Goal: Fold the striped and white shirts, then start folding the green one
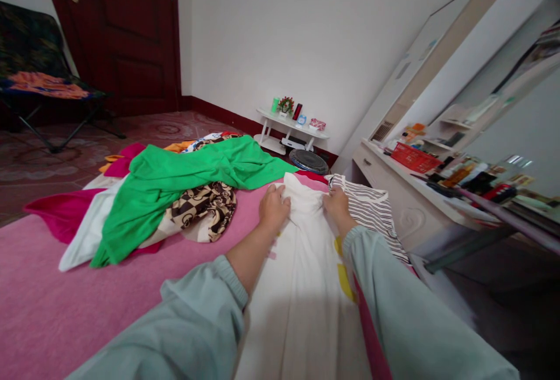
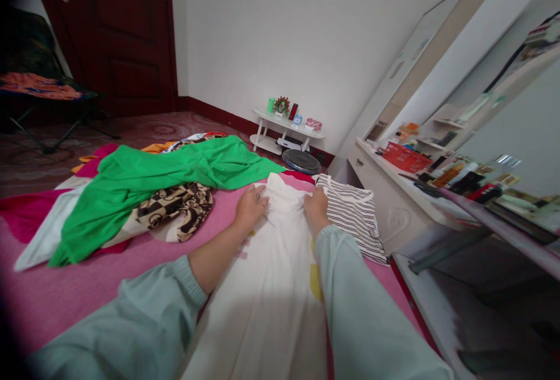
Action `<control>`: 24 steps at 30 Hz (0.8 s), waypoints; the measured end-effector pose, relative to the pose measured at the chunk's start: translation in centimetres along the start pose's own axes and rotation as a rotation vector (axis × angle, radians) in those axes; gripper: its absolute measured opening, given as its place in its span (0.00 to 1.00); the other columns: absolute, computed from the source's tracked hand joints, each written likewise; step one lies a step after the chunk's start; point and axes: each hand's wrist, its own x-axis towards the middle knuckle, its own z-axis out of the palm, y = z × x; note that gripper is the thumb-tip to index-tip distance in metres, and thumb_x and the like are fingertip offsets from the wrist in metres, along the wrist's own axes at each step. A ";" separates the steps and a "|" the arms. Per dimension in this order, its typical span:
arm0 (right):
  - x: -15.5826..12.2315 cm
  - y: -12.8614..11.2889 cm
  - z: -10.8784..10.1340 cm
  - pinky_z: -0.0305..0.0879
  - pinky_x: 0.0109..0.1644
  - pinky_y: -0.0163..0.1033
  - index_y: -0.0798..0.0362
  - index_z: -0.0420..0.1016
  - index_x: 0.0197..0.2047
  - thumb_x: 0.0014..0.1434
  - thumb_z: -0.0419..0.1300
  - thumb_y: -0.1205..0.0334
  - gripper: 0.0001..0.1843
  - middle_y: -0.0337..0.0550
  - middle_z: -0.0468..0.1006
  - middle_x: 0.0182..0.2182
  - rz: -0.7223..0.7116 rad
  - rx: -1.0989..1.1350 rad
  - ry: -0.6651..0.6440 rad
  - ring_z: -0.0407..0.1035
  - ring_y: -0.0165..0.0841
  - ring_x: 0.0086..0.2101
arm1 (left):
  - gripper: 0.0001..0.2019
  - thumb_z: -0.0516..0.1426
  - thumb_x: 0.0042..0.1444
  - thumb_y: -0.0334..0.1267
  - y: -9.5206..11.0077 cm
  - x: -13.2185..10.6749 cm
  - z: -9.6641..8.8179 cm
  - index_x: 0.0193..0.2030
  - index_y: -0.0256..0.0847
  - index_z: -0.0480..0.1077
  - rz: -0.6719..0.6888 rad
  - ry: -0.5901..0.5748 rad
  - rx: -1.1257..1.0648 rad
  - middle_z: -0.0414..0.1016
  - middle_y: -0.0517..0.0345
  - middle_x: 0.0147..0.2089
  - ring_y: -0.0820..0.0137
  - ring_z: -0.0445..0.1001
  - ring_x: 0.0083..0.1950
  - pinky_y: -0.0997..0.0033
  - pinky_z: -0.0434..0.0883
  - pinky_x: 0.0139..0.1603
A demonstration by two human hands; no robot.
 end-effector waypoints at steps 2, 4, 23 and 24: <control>-1.8 -0.7 0.0 0.64 0.53 0.44 0.61 0.64 0.59 0.55 0.53 0.63 0.28 0.56 0.75 0.50 -0.041 0.020 0.014 0.70 0.42 0.48 | 0.22 0.57 0.54 0.33 -0.3 0.3 0.2 0.58 0.36 0.70 0.007 0.027 -0.061 0.67 0.43 0.59 0.60 0.69 0.59 0.66 0.65 0.59; -3.9 -1.2 0.2 0.59 0.59 0.43 0.58 0.60 0.63 0.59 0.51 0.60 0.29 0.54 0.70 0.57 -0.129 0.047 -0.019 0.65 0.40 0.54 | 0.24 0.57 0.53 0.31 -0.5 0.7 0.3 0.58 0.34 0.69 0.012 0.060 -0.114 0.64 0.42 0.63 0.58 0.64 0.63 0.64 0.62 0.63; -0.4 -4.4 2.2 0.63 0.51 0.41 0.51 0.78 0.43 0.44 0.63 0.68 0.20 0.44 0.80 0.40 0.010 0.241 -0.191 0.71 0.39 0.43 | 0.28 0.54 0.48 0.22 -0.4 1.2 0.0 0.58 0.39 0.70 0.073 -0.005 -0.330 0.69 0.56 0.61 0.68 0.64 0.64 0.70 0.58 0.67; -0.3 -4.2 2.6 0.64 0.50 0.40 0.52 0.79 0.37 0.41 0.64 0.68 0.15 0.43 0.80 0.35 0.036 0.279 -0.195 0.72 0.39 0.41 | 0.28 0.53 0.48 0.22 -0.4 1.1 0.0 0.58 0.39 0.71 0.100 -0.003 -0.337 0.69 0.56 0.61 0.68 0.65 0.63 0.71 0.58 0.67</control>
